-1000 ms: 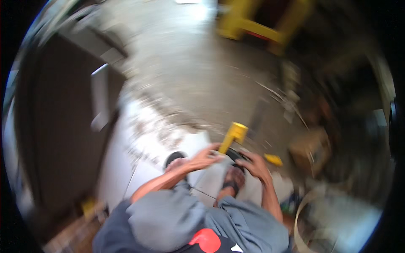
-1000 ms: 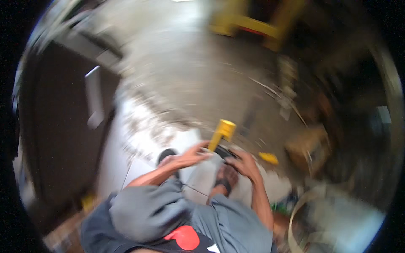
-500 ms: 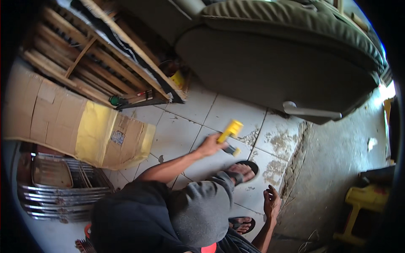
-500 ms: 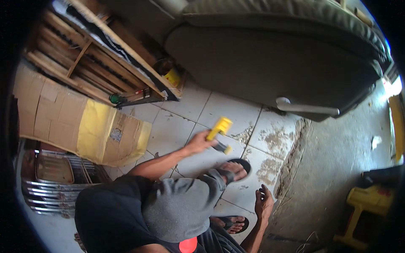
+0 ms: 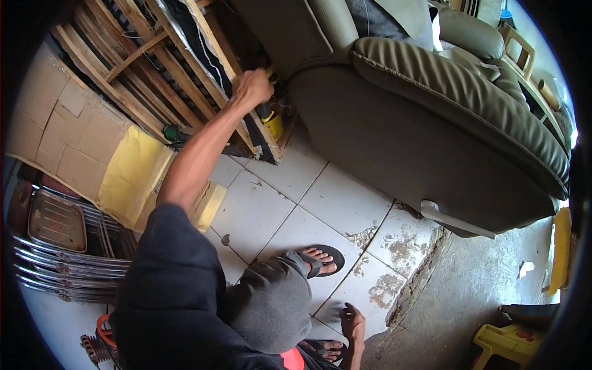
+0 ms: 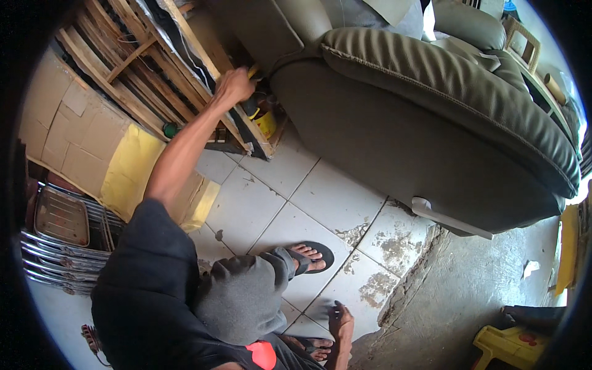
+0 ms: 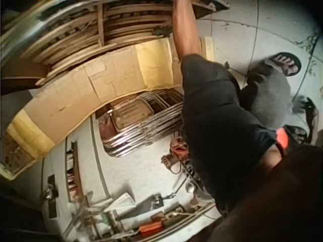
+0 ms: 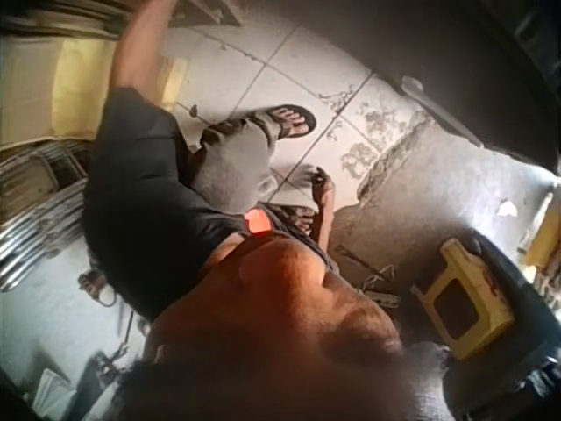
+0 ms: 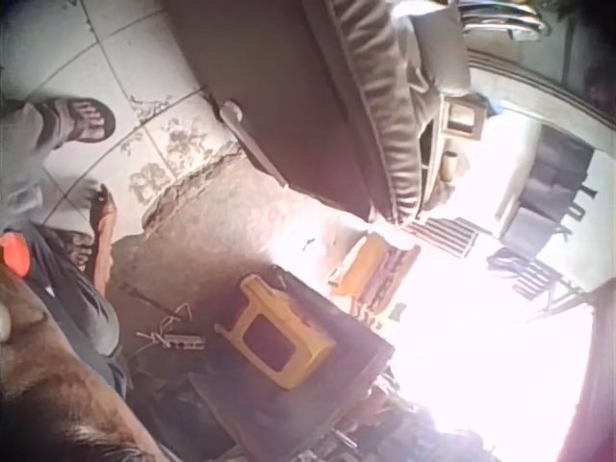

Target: The person prepares tools including a saw and screwdriver, then assembles a wooden component using a vise and screws, before using a power tool on the frame of a sofa.

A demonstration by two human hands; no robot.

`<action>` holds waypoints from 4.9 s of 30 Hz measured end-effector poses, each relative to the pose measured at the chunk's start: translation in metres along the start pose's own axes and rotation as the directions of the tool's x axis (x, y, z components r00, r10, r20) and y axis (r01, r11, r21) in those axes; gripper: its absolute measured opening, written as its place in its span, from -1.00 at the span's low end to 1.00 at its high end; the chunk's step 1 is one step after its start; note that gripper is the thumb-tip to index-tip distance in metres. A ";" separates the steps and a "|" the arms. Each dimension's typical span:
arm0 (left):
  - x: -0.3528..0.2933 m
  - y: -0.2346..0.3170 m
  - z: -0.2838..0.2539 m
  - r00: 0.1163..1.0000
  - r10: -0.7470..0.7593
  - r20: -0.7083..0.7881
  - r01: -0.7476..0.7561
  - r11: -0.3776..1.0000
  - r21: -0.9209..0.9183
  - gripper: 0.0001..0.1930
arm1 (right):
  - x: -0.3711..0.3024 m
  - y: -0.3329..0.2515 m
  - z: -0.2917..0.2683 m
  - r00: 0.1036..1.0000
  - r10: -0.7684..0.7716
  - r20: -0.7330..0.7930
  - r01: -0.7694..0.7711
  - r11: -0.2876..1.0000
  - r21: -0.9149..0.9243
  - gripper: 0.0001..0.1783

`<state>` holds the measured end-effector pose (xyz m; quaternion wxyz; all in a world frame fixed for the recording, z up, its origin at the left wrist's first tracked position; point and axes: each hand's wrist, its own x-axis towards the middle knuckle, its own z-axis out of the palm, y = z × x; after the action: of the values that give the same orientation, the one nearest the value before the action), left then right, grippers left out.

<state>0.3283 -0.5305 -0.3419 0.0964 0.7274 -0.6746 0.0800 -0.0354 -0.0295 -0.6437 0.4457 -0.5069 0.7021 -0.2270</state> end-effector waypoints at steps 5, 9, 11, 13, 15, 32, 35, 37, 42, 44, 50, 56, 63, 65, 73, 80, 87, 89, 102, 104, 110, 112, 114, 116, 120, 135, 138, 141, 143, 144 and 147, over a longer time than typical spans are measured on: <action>0.115 -0.055 0.075 0.987 -0.063 0.148 0.049 0.994 0.098 -0.60 | 0.004 -0.005 -0.007 0.998 0.057 0.015 -0.056 0.998 -0.033 -0.60; 0.134 -0.047 0.077 0.975 -0.098 0.199 0.085 0.994 0.069 -0.60 | -0.008 -0.002 -0.035 0.954 0.233 -0.188 -0.243 0.970 -0.028 -0.60; 0.145 -0.052 0.078 0.973 -0.103 0.205 0.090 0.994 0.068 -0.61 | -0.013 -0.012 -0.046 0.909 0.319 -0.267 -0.327 0.945 0.014 -0.60; 0.151 -0.064 0.079 0.971 -0.110 0.211 0.098 0.993 0.067 -0.61 | -0.015 -0.009 -0.044 0.887 0.326 -0.327 -0.347 0.938 -0.003 -0.59; 0.157 -0.063 0.078 0.972 -0.097 0.212 0.086 0.994 0.061 -0.61 | -0.021 -0.026 -0.048 0.862 0.381 -0.334 -0.388 0.920 0.049 -0.60; 0.166 -0.064 0.078 0.983 0.018 0.185 -0.021 1.000 0.015 -0.62 | -0.019 -0.028 -0.041 0.865 0.446 -0.232 -0.468 0.883 -0.047 -0.57; 0.171 -0.056 0.076 0.984 0.037 0.174 -0.040 0.999 0.013 -0.62 | -0.028 -0.020 -0.039 0.862 0.440 -0.253 -0.460 0.888 -0.025 -0.55; 0.172 -0.051 0.077 0.984 0.056 0.169 -0.058 0.998 0.004 -0.62 | -0.030 -0.023 -0.039 0.856 0.458 -0.238 -0.481 0.876 -0.043 -0.55; 0.177 -0.039 0.079 0.982 0.092 0.165 -0.090 0.996 -0.020 -0.62 | -0.035 -0.018 -0.035 0.821 0.540 -0.184 -0.556 0.830 -0.045 -0.54; 0.176 -0.039 0.082 0.982 0.101 0.162 -0.099 0.995 -0.020 -0.63 | -0.040 -0.019 -0.038 0.809 0.558 -0.182 -0.574 0.817 -0.046 -0.54; 0.184 -0.033 0.092 0.980 0.105 0.170 -0.100 0.994 -0.040 -0.63 | -0.047 -0.031 -0.054 0.777 0.587 -0.227 -0.615 0.785 -0.074 -0.55; 0.186 -0.026 0.090 0.983 0.112 0.148 -0.105 0.993 -0.055 -0.63 | -0.050 -0.026 -0.053 0.748 0.625 -0.222 -0.645 0.764 -0.020 -0.56; 0.096 -0.019 0.098 0.962 0.238 -0.134 -0.268 0.921 -0.282 -0.63 | -0.059 -0.023 -0.043 0.734 0.633 -0.247 -0.651 0.759 0.009 -0.54; 0.020 -0.002 0.113 0.931 0.343 -0.124 -0.362 0.821 -0.441 -0.64 | -0.058 -0.029 -0.038 0.728 0.633 -0.262 -0.623 0.771 0.131 -0.55; -0.351 -0.038 0.176 0.308 0.621 0.721 0.030 0.751 -0.659 -0.64 | -0.061 -0.031 -0.060 0.779 0.487 -0.394 -0.504 0.861 0.069 -0.56; -0.322 -0.020 0.177 0.131 0.619 0.774 -0.133 0.785 -0.605 -0.64 | -0.177 -0.009 0.007 0.529 0.717 -0.454 -0.662 0.683 0.308 -0.51; -0.294 0.024 0.136 0.080 0.621 0.780 -0.390 0.740 -0.548 -0.64 | -0.221 0.033 0.072 0.058 0.832 -0.552 -0.440 0.517 0.734 -0.62; -0.291 0.052 0.118 0.079 0.630 0.773 -0.461 0.710 -0.532 -0.65 | -0.224 0.053 0.062 -0.135 0.793 -0.594 -0.434 0.492 0.755 -0.62; -0.281 0.222 -0.029 0.182 0.774 0.606 -0.697 0.536 -0.476 -0.65 | -0.143 0.112 -0.032 -0.209 0.854 -0.477 -0.287 0.413 0.864 -0.63; -0.288 0.238 -0.023 0.120 0.790 0.601 -0.695 0.499 -0.517 -0.65 | -0.180 0.127 -0.034 -0.347 0.720 -0.601 -0.190 0.573 0.797 -0.70; -0.334 0.286 -0.032 -0.026 0.785 0.618 -0.790 0.363 -0.494 -0.65 | -0.402 0.117 -0.118 -0.642 0.472 -0.604 -0.492 0.350 0.797 -0.48; -0.319 0.300 0.000 -0.237 0.684 0.690 -0.815 0.247 -0.525 -0.64 | -0.443 0.131 -0.111 -0.688 0.454 -0.567 -0.644 -0.021 0.765 -0.20; -0.338 0.325 0.010 -0.291 0.677 0.677 -0.909 0.027 -0.417 -0.62 | -0.471 0.133 -0.096 -0.752 0.549 -0.365 -0.509 -0.132 0.851 -0.03; -0.354 0.353 0.023 -0.315 0.655 0.687 -0.918 -0.026 -0.395 -0.64 | -0.486 0.133 -0.082 -0.774 0.616 -0.143 -0.361 -0.245 0.900 0.16; -0.397 0.403 0.058 -0.519 0.657 0.547 -0.797 -0.141 -0.587 -0.64 | -0.504 0.133 -0.059 -0.730 0.683 0.003 -0.183 -0.200 0.963 0.41; -0.433 0.431 0.129 -0.734 0.571 0.369 -0.627 -0.360 -0.690 -0.65 | -0.551 0.093 -0.053 -0.873 0.422 -0.243 -0.304 -0.082 0.949 0.00; -0.443 0.416 0.157 -0.769 0.587 0.253 -0.474 -0.258 -0.842 -0.66 | -0.568 0.150 -0.093 -0.756 0.591 -0.282 -0.138 0.277 0.951 0.05; -0.454 0.425 0.091 -0.709 0.520 0.477 -0.659 -0.248 -0.710 -0.67 | -0.563 0.196 -0.108 -0.831 0.467 -0.303 -0.180 0.291 0.940 0.12; -0.440 0.427 0.091 -0.675 0.509 0.534 -0.700 -0.214 -0.681 -0.67 | -0.574 0.242 -0.097 -0.849 0.457 -0.265 -0.049 0.432 0.901 0.16; -0.426 0.421 0.097 -0.668 0.523 0.529 -0.703 -0.208 -0.681 -0.67 | -0.582 0.258 -0.093 -0.861 0.464 -0.211 0.088 0.543 0.835 0.19; -0.391 0.412 0.087 -0.597 0.639 0.486 -0.771 -0.289 -0.567 -0.66 | -0.567 0.270 -0.103 -0.868 0.449 -0.212 0.053 0.507 0.860 0.14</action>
<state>-0.1133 -0.2035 -0.5089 -0.3518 -0.1777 -0.9107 -0.1237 -0.2109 0.5787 -0.5757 -0.3154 0.4840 0.7286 -0.3680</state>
